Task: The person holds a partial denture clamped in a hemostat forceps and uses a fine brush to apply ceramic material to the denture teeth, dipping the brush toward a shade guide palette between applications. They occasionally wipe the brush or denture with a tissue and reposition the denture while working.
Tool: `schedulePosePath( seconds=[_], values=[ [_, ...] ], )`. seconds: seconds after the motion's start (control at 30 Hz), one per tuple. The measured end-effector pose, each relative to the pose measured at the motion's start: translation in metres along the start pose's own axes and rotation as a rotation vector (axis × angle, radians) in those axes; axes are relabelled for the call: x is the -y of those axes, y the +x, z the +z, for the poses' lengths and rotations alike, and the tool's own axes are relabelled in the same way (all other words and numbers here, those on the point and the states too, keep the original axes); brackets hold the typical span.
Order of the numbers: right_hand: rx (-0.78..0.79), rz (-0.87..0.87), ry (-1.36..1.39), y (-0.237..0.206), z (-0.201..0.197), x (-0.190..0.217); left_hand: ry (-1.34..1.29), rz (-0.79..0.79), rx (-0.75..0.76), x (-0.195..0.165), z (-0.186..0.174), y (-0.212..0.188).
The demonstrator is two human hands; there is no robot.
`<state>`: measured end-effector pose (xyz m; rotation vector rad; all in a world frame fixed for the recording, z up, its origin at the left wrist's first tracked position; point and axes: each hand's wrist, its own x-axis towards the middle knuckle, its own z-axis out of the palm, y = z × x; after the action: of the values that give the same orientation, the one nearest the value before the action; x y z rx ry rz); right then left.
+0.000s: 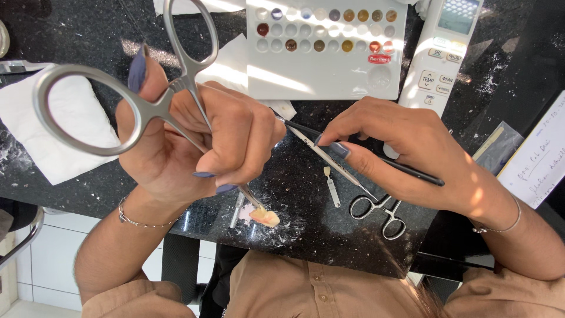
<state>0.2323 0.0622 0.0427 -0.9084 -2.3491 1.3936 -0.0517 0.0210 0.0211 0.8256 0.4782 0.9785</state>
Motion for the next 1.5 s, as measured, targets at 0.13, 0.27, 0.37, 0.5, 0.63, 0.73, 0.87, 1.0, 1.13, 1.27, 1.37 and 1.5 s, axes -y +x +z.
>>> schedulePosePath(
  seconds=[0.13, 0.27, 0.37, 0.5, 0.63, 0.73, 0.87, 1.0, 1.13, 1.27, 1.37, 1.5],
  values=[
    [0.012, -0.047, 0.001, 0.002, 0.001, -0.001, -0.017, 0.000, -0.009, 0.002, -0.001, 0.001],
    [0.033, -0.062, -0.002, 0.002, 0.001, -0.001, -0.037, -0.013, -0.017, 0.002, -0.002, -0.003],
    [0.045, -0.071, 0.004, 0.002, 0.000, 0.000, -0.052, 0.001, 0.011, 0.003, -0.002, -0.002],
    [0.043, -0.078, 0.002, 0.003, 0.001, 0.000, 0.124, -0.032, -0.024, 0.002, -0.001, 0.001],
    [0.042, -0.099, -0.017, 0.002, 0.001, 0.000, 0.034, -0.015, 0.001, 0.001, 0.000, 0.002],
    [0.042, -0.100, -0.025, 0.002, 0.002, 0.000, 0.067, -0.005, 0.011, 0.001, 0.001, 0.002],
    [0.045, -0.091, -0.025, 0.005, 0.002, 0.003, 0.132, -0.013, 0.006, 0.000, 0.003, 0.006],
    [0.049, -0.098, -0.035, 0.005, 0.002, 0.003, 0.075, -0.040, 0.004, 0.000, 0.002, 0.005],
    [0.048, -0.115, -0.040, 0.001, 0.004, -0.003, 0.074, -0.054, 0.003, 0.002, 0.000, 0.002],
    [-0.012, -0.223, -0.139, -0.004, 0.003, -0.009, -0.043, -0.034, 0.016, 0.001, 0.004, 0.002],
    [-0.187, -0.197, 0.030, -0.008, -0.003, -0.005, 0.084, 0.013, 0.001, 0.002, 0.005, 0.008],
    [-0.423, -0.174, -0.015, -0.017, -0.011, 0.006, 0.066, 0.129, -0.130, 0.016, 0.004, 0.020]
  ],
)
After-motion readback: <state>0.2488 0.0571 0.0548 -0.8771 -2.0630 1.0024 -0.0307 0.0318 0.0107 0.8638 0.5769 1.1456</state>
